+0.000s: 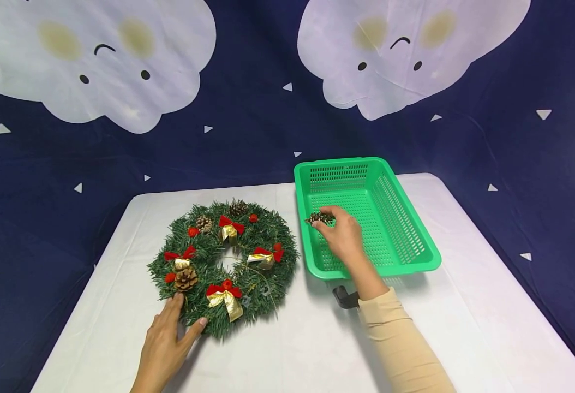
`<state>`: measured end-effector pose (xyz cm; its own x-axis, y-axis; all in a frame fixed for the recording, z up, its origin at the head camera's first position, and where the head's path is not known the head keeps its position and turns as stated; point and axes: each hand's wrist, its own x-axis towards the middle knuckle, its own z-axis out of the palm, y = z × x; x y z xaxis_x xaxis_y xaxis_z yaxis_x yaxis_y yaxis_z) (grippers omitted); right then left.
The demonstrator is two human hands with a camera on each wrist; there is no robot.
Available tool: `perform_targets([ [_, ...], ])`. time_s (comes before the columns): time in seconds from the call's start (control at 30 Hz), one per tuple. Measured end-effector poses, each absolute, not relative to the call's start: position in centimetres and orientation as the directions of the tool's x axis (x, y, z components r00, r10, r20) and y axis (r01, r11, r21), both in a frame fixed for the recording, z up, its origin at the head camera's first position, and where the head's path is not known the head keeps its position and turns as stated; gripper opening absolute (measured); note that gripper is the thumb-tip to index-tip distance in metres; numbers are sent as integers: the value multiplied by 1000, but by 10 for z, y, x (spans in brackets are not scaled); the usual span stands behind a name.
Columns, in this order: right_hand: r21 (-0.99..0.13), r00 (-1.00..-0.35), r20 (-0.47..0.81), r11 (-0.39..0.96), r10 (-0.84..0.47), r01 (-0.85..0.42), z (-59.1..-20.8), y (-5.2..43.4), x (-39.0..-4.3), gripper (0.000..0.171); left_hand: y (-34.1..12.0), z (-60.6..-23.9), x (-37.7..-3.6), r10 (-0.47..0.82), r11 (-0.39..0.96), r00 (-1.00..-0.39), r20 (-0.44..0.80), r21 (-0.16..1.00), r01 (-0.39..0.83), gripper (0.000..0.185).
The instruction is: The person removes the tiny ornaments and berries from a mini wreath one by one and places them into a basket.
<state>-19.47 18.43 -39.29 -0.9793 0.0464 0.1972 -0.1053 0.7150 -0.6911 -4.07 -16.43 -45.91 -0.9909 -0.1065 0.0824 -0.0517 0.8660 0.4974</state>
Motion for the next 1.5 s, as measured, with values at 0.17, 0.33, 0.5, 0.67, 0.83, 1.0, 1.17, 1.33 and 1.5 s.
perform_targets([
  [0.17, -666, -987, 152, 743, 42, -71, -393, 195, -196, 44, -165, -459, -40, -102, 870, -991, 90, 492, -45, 81],
  [0.33, -638, -994, 106, 768, 25, -48, -394, 204, -198, 43, -165, -459, -40, -105, 871, -989, 107, 489, -40, 80],
  [0.5, -615, -996, 83, 788, 15, -39, -395, 210, -197, 41, -164, -459, -40, -103, 869, -989, 109, 494, -36, 79],
  [0.67, -597, -998, 63, 802, 8, -31, -395, 213, -198, 39, -164, -458, -40, -98, 868, -987, 127, 495, -23, 78],
  [0.83, -569, -998, 56, 822, -5, -36, -396, 218, -198, 38, -163, -456, -39, -95, 873, -988, 126, 488, -22, 78],
  [1.0, -541, -999, 51, 840, -17, -42, -398, 222, -198, 38, -163, -457, -38, -99, 873, -988, 115, 488, -30, 78],
  [1.17, -531, -999, 42, 847, -16, -36, -399, 226, -198, 39, -163, -458, -39, -99, 869, -991, 90, 493, -42, 80],
  [1.33, -517, -999, 33, 856, 6, -12, -398, 230, -198, 41, -164, -459, -40, -102, 868, -993, 67, 494, -56, 81],
  [1.5, -503, -999, 37, 864, 13, -7, -398, 232, -197, 41, -164, -458, -41, -104, 868, -993, 58, 493, -62, 81],
])
